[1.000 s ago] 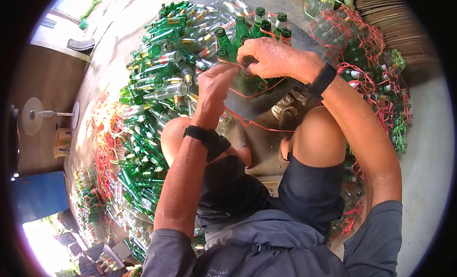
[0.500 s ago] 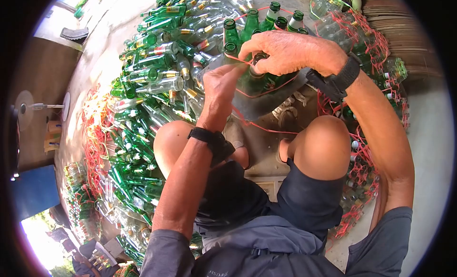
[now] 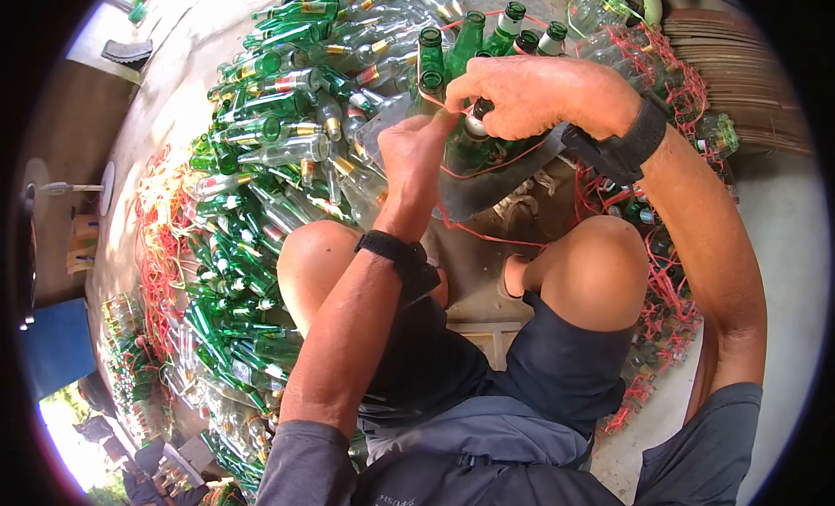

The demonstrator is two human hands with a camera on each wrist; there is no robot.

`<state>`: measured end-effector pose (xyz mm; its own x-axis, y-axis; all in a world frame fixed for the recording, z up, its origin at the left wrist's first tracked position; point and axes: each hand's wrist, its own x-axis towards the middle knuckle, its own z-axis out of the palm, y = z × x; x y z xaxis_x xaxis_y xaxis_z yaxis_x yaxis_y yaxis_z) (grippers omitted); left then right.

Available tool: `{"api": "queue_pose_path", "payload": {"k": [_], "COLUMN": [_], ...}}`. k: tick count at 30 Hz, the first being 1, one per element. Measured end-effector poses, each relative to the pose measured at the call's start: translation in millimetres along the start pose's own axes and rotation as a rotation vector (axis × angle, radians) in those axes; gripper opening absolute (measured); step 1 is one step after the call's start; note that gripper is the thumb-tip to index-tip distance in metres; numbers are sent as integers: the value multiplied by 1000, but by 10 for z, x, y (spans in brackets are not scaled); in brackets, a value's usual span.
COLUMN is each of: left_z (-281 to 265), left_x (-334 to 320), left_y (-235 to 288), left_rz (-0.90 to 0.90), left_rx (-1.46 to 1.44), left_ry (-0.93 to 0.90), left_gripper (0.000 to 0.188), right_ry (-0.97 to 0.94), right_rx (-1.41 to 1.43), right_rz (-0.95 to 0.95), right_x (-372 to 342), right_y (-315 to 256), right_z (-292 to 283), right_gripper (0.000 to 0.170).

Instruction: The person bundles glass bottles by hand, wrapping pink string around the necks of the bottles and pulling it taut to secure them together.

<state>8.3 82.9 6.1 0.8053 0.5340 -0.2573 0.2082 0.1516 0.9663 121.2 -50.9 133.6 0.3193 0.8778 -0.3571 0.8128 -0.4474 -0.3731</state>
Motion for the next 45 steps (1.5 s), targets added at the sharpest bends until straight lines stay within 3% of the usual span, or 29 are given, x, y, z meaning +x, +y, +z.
{"api": "queue_pose_path", "payload": {"k": [3,11,13,17,22,26,30,33,45], "left_z": [73,52,45,83,84,106,112,53,148], "left_x": [11,-41,-40,-50,-71,-66,-102,-117,-100], "left_y": [-36,39,31,55,92,98,169,192,129], "left_rz": [12,21,37,63,78,102,96,95,175], "left_rx": [-56,-17,-7,-41,-19,-108,-119,-88,-116], "left_ry": [68,30,23,45,43,-9,-24,-117,-84], "left_gripper": [45,49,49,47,45,42,40,36,28], "right_ry": [32,67,130,107,254,211,288,275,280], "right_rx": [-57,-354,-418,-518,-658,-653,-691,-669,-544], "right_rz": [8,65,-60,-54,-184,-154,-133,-92,-2], "right_x": [7,-6,-11,-35,-19,-9,-44,-45,-109], "right_y": [3,-218,-182,-255,-152,-118,-89,-85,217], "right_z": [25,-46,-73,-153,-117,-199,-245,-325,-534], "right_gripper": [43,40,37,34,23,13,6,11,26]}}
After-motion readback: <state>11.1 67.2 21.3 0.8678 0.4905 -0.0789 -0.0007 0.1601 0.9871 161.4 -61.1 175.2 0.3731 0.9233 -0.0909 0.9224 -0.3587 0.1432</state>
